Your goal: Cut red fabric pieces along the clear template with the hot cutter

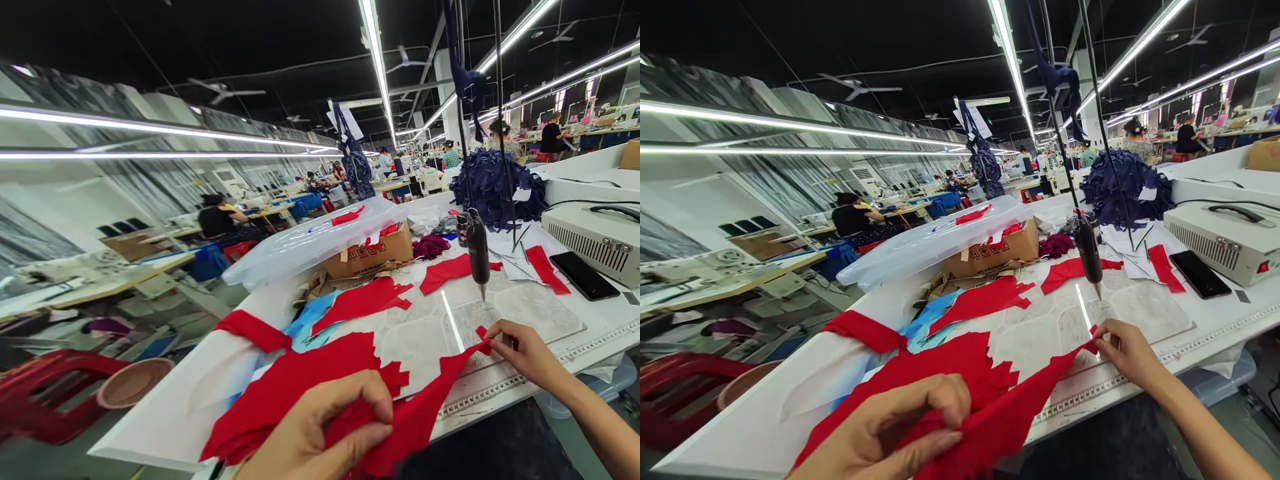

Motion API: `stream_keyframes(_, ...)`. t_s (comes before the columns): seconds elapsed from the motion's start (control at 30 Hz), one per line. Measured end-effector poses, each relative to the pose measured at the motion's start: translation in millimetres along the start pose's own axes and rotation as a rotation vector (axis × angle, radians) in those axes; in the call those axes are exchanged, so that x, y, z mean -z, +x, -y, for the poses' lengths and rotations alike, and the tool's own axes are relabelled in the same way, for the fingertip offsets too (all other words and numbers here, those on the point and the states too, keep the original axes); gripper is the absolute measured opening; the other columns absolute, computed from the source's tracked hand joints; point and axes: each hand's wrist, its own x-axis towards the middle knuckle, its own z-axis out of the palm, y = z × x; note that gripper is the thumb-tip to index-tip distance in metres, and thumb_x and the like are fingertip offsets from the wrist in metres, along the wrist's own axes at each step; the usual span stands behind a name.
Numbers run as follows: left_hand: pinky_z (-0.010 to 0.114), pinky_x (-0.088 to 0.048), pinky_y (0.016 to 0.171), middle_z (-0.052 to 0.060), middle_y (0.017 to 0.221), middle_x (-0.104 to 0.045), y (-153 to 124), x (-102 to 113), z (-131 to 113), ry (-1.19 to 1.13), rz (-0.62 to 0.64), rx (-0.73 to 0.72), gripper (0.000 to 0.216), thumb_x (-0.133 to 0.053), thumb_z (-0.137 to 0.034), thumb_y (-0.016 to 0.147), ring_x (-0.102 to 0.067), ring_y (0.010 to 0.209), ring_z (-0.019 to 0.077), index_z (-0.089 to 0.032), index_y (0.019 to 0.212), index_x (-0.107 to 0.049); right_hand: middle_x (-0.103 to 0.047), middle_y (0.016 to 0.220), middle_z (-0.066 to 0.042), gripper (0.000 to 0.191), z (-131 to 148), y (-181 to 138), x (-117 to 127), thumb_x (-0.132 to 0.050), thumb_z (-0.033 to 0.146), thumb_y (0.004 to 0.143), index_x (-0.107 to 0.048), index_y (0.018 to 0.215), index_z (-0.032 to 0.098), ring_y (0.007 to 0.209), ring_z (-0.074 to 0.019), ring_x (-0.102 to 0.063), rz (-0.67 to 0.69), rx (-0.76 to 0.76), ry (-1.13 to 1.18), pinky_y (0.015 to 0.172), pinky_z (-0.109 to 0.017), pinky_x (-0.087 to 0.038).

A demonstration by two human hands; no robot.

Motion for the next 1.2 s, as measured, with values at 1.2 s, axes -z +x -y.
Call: stream_keyframes(1.2, 0.033, -0.056, 0.096, 0.008, 0.12, -0.068, 124.4, -32.0, 158.2, 0.619, -0.118, -0.395, 0.027, -0.045, -0.024, 0.1, -0.065, 0.111, 0.0233, -0.026, 0.115, -0.067, -0.074, 0.088, -0.001, 0.015, -43.9, 89.6, 79.5, -0.057, 0.025, 0.089, -0.072, 0.092, 0.025, 0.071, -0.0154, -0.062, -0.055, -0.285, -0.549, 0.067, -0.028, -0.043)
